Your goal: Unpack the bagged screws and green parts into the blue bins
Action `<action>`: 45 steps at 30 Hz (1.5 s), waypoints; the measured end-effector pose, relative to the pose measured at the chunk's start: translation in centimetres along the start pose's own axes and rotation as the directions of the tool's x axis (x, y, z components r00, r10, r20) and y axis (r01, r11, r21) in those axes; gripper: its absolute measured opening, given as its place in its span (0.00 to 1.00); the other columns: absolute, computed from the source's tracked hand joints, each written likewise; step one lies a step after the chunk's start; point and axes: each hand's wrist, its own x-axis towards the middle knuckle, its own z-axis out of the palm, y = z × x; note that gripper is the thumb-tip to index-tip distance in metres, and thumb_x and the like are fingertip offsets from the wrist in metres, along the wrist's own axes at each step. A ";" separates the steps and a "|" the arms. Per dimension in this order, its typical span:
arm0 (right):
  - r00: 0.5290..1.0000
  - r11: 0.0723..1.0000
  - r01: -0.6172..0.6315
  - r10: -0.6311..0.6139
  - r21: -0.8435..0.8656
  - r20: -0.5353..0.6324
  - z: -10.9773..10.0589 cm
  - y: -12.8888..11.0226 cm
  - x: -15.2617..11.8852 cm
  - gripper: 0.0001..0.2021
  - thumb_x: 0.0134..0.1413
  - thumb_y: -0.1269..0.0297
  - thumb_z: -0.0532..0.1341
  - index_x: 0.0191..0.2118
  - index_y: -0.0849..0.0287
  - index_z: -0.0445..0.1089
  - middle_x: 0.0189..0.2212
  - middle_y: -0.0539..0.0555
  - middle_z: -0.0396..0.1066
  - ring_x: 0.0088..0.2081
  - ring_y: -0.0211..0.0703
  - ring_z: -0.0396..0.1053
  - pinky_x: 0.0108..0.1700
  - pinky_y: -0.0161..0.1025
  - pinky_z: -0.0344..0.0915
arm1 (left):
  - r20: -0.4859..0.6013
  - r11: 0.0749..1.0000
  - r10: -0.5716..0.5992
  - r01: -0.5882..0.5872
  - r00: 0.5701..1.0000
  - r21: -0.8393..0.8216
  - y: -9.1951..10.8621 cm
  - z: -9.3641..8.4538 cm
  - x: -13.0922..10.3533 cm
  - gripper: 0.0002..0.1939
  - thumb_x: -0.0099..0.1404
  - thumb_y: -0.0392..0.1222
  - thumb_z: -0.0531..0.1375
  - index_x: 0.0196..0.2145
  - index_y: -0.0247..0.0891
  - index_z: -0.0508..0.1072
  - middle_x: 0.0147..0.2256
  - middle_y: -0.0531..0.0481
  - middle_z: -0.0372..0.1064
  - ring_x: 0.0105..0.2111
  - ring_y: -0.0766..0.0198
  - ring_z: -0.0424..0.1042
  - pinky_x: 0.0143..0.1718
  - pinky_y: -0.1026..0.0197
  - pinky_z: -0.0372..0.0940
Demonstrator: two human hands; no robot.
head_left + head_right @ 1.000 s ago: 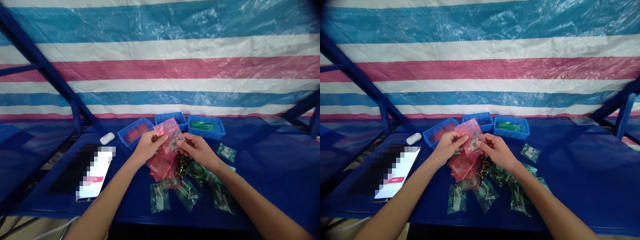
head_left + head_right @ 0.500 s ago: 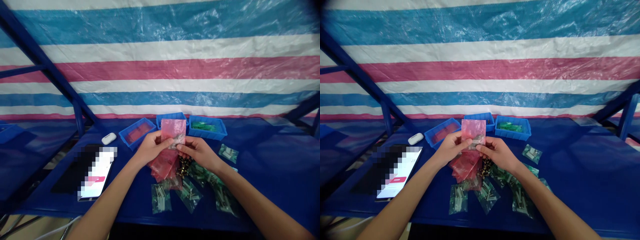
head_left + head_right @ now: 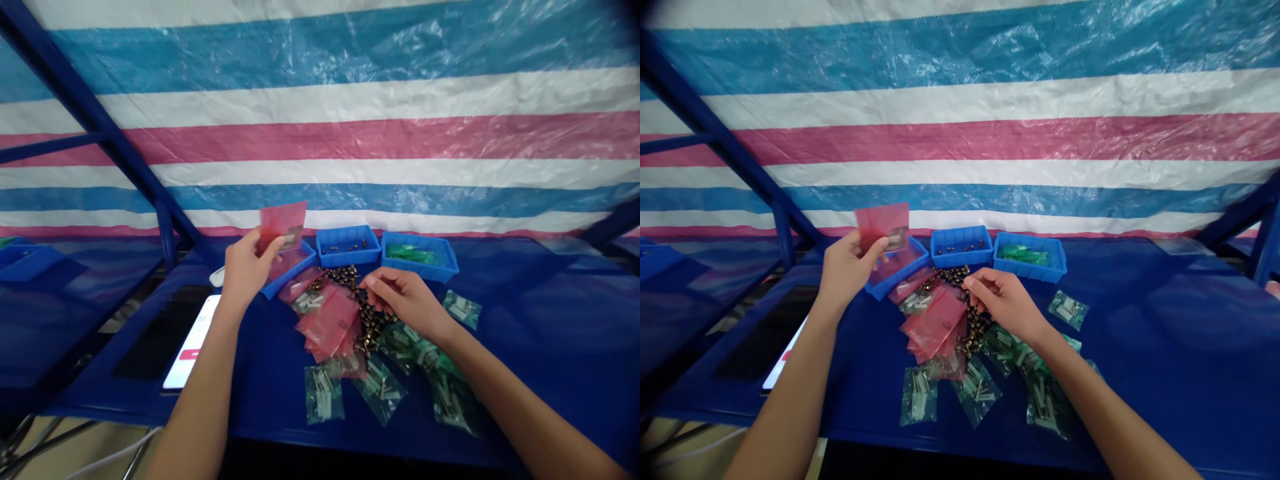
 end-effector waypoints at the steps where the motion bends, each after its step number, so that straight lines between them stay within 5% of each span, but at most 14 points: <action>1: 1.000 1.000 0.006 -0.006 -0.016 -0.005 0.0 0.1 0.0 0.15 0.62 0.52 0.56 0.34 0.59 0.69 0.23 0.49 0.68 0.23 0.35 0.64 0.25 0.33 0.59 | 0.009 0.980 0.053 -0.054 0.999 0.193 -0.5 -0.8 0.2 0.16 0.64 0.54 0.58 0.39 0.37 0.74 0.30 0.48 0.75 0.30 0.59 0.73 0.32 0.62 0.63; 5: 0.999 0.991 0.042 -0.045 -0.128 -0.016 -0.1 0.8 0.2 0.15 0.61 0.53 0.57 0.31 0.59 0.69 0.25 0.49 0.69 0.26 0.37 0.66 0.29 0.34 0.61 | 0.222 0.806 0.068 -0.184 0.973 0.563 -1.9 -3.1 0.5 0.14 0.66 0.49 0.55 0.41 0.41 0.76 0.36 0.47 0.76 0.35 0.56 0.73 0.34 0.61 0.61; 9: 0.999 0.986 0.045 -0.048 -0.163 -0.016 -0.1 1.0 0.4 0.15 0.62 0.53 0.56 0.31 0.58 0.70 0.25 0.50 0.70 0.29 0.39 0.67 0.31 0.35 0.61 | 0.218 0.702 0.016 -0.166 0.976 0.692 -2.1 -3.7 0.3 0.13 0.66 0.49 0.54 0.39 0.45 0.77 0.36 0.47 0.73 0.35 0.56 0.72 0.33 0.59 0.60; 14: 0.997 0.985 0.068 -0.072 -0.159 -0.022 -0.1 1.2 0.3 0.14 0.61 0.52 0.57 0.34 0.57 0.71 0.28 0.51 0.71 0.30 0.40 0.68 0.31 0.36 0.62 | 0.238 0.592 0.082 -0.240 0.968 0.770 -1.2 -2.0 -0.3 0.10 0.63 0.45 0.57 0.34 0.42 0.77 0.39 0.43 0.70 0.45 0.47 0.65 0.37 0.55 0.62; 17: 0.995 0.983 0.087 -0.092 -0.161 -0.027 -0.1 1.4 0.1 0.13 0.60 0.52 0.58 0.40 0.56 0.71 0.30 0.51 0.73 0.30 0.40 0.69 0.32 0.37 0.63 | 0.269 0.642 0.102 -0.270 0.958 0.718 -1.2 -0.9 -0.3 0.07 0.61 0.44 0.59 0.36 0.41 0.76 0.39 0.44 0.70 0.45 0.49 0.64 0.42 0.54 0.62; 22: 0.996 0.981 0.080 -0.087 -0.176 -0.035 -0.1 1.3 0.0 0.14 0.60 0.53 0.58 0.45 0.54 0.70 0.28 0.50 0.72 0.29 0.40 0.69 0.32 0.37 0.63 | 0.415 0.774 0.000 -0.263 0.910 0.577 -2.4 -0.4 0.3 0.05 0.60 0.37 0.58 0.35 0.41 0.71 0.35 0.50 0.71 0.35 0.59 0.70 0.35 0.61 0.61; 30: 0.994 0.979 0.103 -0.108 -0.175 -0.022 0.1 0.6 0.0 0.13 0.61 0.54 0.57 0.38 0.57 0.72 0.33 0.51 0.73 0.32 0.40 0.68 0.33 0.36 0.62 | 0.427 0.743 -0.092 -0.223 0.900 0.631 -3.0 -0.5 0.6 0.04 0.58 0.39 0.59 0.32 0.43 0.74 0.33 0.51 0.74 0.33 0.57 0.73 0.30 0.61 0.57; 34: 0.997 0.978 0.068 -0.075 -0.196 -0.029 0.1 0.5 0.0 0.14 0.62 0.53 0.56 0.36 0.57 0.72 0.28 0.50 0.71 0.29 0.39 0.65 0.30 0.35 0.59 | 0.432 0.731 -0.088 -0.236 0.897 0.640 -3.0 -0.7 0.6 0.18 0.65 0.56 0.54 0.30 0.42 0.76 0.32 0.46 0.76 0.35 0.52 0.74 0.31 0.59 0.57; 37: 0.997 0.975 0.054 -0.063 -0.215 -0.039 0.0 0.6 0.0 0.14 0.62 0.53 0.55 0.35 0.58 0.72 0.26 0.50 0.71 0.28 0.38 0.65 0.29 0.35 0.58 | 0.421 0.706 -0.066 -0.256 0.905 0.661 -3.2 -0.8 0.5 0.26 0.70 0.56 0.46 0.29 0.40 0.77 0.33 0.42 0.76 0.35 0.51 0.74 0.33 0.58 0.58; 41: 0.997 0.972 0.041 -0.056 -0.232 -0.056 -0.1 0.7 0.1 0.14 0.63 0.54 0.55 0.34 0.58 0.72 0.25 0.49 0.71 0.28 0.39 0.65 0.28 0.35 0.57 | 0.399 0.723 -0.014 -0.266 0.917 0.637 -3.8 -0.9 0.7 0.17 0.69 0.47 0.49 0.38 0.40 0.77 0.38 0.44 0.76 0.37 0.54 0.74 0.36 0.59 0.60; 45: 0.997 0.967 0.045 -0.061 -0.251 -0.056 -0.1 0.7 0.1 0.15 0.63 0.54 0.54 0.34 0.58 0.71 0.25 0.49 0.71 0.27 0.38 0.65 0.28 0.35 0.56 | 0.462 0.780 -0.113 -0.209 0.879 0.590 -4.1 -1.0 0.8 0.09 0.62 0.44 0.57 0.35 0.43 0.77 0.34 0.50 0.77 0.35 0.57 0.74 0.34 0.62 0.60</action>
